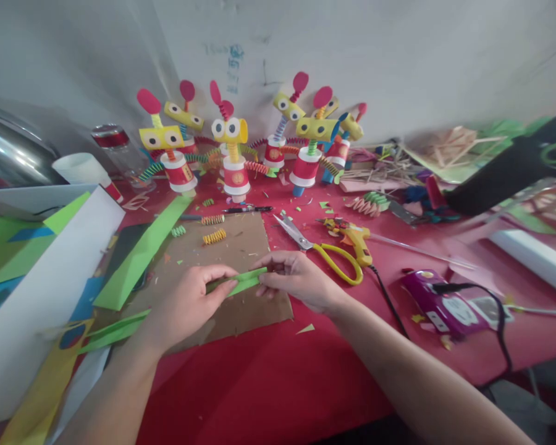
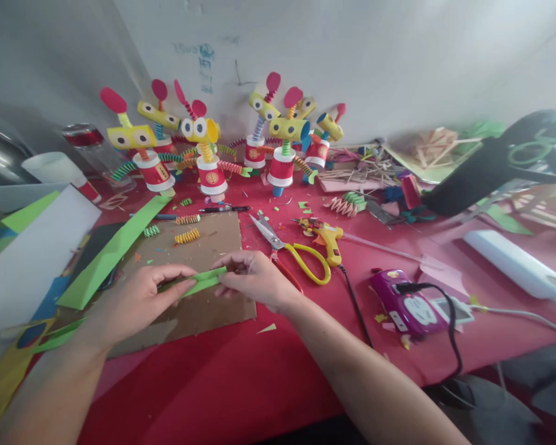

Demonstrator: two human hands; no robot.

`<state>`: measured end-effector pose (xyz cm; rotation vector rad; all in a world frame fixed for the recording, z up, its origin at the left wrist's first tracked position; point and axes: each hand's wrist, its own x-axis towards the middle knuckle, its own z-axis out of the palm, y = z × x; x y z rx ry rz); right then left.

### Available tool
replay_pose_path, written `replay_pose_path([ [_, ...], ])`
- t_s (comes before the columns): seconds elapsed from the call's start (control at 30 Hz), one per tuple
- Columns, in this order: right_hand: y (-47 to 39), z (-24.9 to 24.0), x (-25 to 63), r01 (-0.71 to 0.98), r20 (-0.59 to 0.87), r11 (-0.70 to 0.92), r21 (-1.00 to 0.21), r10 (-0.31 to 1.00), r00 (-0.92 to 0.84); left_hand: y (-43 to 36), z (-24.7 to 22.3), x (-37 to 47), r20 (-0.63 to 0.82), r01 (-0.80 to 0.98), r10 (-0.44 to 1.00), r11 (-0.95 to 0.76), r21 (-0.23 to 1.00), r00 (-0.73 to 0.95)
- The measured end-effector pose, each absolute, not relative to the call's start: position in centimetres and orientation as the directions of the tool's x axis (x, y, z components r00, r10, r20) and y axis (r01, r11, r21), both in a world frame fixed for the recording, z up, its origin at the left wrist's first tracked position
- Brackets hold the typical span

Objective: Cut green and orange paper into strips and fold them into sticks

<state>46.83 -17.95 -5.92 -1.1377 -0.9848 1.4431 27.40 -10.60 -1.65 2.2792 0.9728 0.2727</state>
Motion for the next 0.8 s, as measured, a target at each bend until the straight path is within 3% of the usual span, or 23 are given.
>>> replay_pose_path([
  [0.1, -17.8, -6.2, 46.6, -0.251, -0.165, -0.171, -0.953, 0.985, -0.043, -10.6, -2.2, 27.3, 0.001, 0.546, 0.697, -0.562, 0.622, 0.717],
  [0.27, -17.7, -6.1, 46.6, -0.364, -0.224, -0.193, -0.911, 0.973, 0.047, -11.1, -4.1, 27.4, 0.342, 0.439, 0.629, -0.754, 0.488, 0.698],
  [0.37, -17.7, -5.9, 46.6, -0.384, -0.242, -0.197, -0.902, 0.967, 0.073, -11.3, -4.7, 27.5, 0.463, 0.369, 0.524, -0.846, 0.386, 0.715],
  [0.57, -17.7, -5.7, 46.8, -0.386, -0.211, -0.155, -0.910, 0.972, 0.106, -11.3, -4.5, 27.8, 0.458, 0.360, 0.489, -0.868, 0.342, 0.743],
  [0.8, -17.5, -5.9, 46.6, -0.452, -0.223, -0.135, -0.882, 0.964, 0.148, -11.7, -4.2, 28.1, 0.588, 0.409, 0.323, -0.912, -0.015, 0.742],
])
